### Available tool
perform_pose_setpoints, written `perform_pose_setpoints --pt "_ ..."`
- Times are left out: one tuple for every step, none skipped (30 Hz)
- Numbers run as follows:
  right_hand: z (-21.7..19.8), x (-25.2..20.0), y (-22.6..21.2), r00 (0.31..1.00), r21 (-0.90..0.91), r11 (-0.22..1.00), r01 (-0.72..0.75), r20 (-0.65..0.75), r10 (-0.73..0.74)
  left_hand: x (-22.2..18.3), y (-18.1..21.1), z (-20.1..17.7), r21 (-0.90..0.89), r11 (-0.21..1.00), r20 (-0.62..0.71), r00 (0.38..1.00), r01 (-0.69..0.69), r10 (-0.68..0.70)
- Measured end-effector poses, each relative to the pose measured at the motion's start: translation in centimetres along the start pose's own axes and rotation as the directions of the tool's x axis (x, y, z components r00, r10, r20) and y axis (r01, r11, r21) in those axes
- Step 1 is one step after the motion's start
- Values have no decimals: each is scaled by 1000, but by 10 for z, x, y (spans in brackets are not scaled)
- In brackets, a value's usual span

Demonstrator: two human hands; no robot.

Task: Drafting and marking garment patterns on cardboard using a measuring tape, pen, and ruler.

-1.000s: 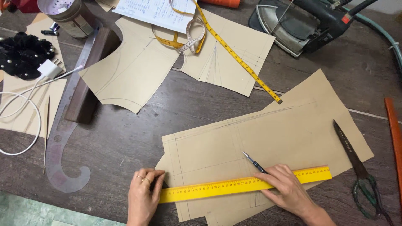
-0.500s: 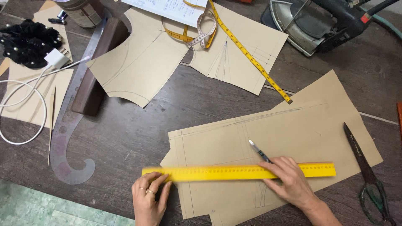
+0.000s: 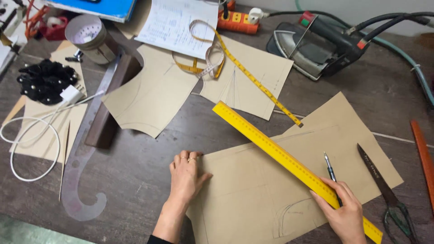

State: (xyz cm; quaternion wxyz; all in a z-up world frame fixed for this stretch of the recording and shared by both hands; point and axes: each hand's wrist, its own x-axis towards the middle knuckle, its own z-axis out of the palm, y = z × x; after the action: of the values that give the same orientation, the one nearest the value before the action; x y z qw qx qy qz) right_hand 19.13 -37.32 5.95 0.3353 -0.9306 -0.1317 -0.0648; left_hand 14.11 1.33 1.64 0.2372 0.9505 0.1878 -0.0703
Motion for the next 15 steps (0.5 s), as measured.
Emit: perform_pose_setpoints --pt "-2 -3 4 1000 -11 1000 -15 -15 15 3 1 -1 16 1000 21 999 -27 27" --pt "-3 -7 9 999 -23 999 -30 -31 29 6 2 -1 32 998 42 998 -54 53" --pt "-3 -9 15 999 -23 999 -32 -40 32 8 1 -2 34 997 40 997 -63 62" --pt "-3 -12 22 997 -25 998 -55 -48 54 10 0 -2 30 997 33 997 -77 76" --pt "-4 -15 28 995 -29 996 -79 -56 78 11 0 -2 23 996 28 996 -91 90" --pt "-5 -14 25 995 -31 996 -83 -64 81 10 2 -8 23 995 28 995 -100 99" --pt "-6 -14 22 993 -6 996 -90 -81 89 8 5 -13 -50 990 46 990 -129 131" --pt "-8 -14 19 990 20 995 -97 -98 99 7 7 -17 -123 980 62 985 -155 164" --pt "-10 -12 19 989 18 995 -100 -105 101 4 8 -19 -124 979 62 983 -164 172" --pt "-11 -11 18 989 39 994 -100 -102 103 2 8 -20 -270 947 57 979 -174 196" --pt "-12 -10 17 990 60 993 -98 -97 103 -1 8 -22 -410 895 50 975 -177 216" --pt "-14 -8 15 989 59 993 -99 -103 104 -3 7 -21 -410 894 49 974 -183 222" --pt "-16 -6 12 984 70 985 -159 -72 164 -5 6 -21 -454 858 26 959 -242 284" --pt "-18 -4 10 974 79 972 -219 -40 223 -6 4 -20 -495 816 0 939 -299 344" --pt "-17 -5 12 973 78 972 -221 -47 225 -9 1 -20 -496 813 0 937 -304 350"
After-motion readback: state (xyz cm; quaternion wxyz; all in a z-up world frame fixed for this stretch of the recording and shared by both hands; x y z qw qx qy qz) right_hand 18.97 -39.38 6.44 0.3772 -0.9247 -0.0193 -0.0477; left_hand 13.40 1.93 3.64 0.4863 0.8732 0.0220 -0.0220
